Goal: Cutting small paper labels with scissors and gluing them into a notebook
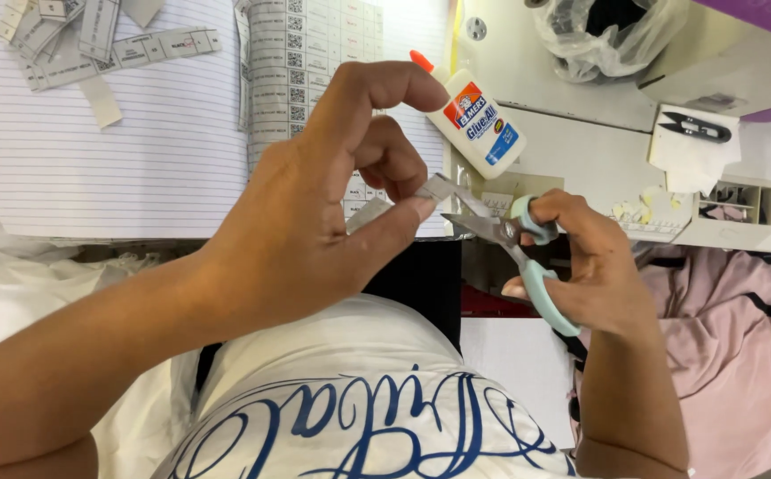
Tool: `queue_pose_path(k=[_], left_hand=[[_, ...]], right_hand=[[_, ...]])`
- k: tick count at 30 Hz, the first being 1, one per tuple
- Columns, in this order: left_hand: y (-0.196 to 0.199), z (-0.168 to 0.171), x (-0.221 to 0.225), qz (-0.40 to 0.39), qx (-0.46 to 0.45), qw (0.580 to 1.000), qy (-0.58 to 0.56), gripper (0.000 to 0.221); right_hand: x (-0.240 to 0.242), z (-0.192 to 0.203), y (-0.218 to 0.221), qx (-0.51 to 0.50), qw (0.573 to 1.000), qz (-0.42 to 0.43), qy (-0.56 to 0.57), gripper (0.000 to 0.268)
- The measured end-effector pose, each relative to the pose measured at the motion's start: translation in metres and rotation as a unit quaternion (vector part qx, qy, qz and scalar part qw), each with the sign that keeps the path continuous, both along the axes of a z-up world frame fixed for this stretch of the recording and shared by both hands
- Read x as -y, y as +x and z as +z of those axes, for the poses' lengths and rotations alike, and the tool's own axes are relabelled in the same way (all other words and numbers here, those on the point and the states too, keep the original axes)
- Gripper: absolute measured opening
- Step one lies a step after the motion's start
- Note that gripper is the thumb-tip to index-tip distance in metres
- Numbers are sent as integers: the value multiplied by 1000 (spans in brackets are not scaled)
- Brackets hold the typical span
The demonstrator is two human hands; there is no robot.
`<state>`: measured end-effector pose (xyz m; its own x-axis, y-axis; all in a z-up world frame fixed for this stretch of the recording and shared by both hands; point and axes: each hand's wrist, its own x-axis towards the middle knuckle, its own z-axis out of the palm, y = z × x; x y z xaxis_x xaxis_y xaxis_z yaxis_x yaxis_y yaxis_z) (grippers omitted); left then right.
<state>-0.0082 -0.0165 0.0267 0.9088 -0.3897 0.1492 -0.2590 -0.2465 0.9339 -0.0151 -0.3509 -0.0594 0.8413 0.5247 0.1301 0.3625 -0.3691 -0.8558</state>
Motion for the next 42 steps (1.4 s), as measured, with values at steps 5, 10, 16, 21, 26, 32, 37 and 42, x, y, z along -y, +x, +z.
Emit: queue_pose_path(k=[5,10,16,21,26,32,37,42], left_hand=[[-8,6,-4,-5,-9,1000,6,48],[-11,10,-4,-12,-26,999,15,51],[-13,14,0,-49,-30,998,22,51],[-17,15,13,-70,-23,997,30,54],[-17,18,30,-94,-16,994,57,54],[-15,19,51,-150,-10,986,70,53],[-11,8,50,-154,59,982,90,33],[-2,-5,31,-22,-73,994,-84,14]], right_hand=[[-19,22,0,34,998,-5,-47,57],[-22,25,-4,57,996,-11,-67,52],[-15,23,-13,84,995,-6,-48,49],[-1,15,-25,58,998,16,-14,56],[12,13,-38,58,998,-12,-4,50],[31,2,-59,66,996,-45,25,39],[60,-27,-52,90,987,-83,109,32],[57,-32,-1,60,900,-360,-237,28]])
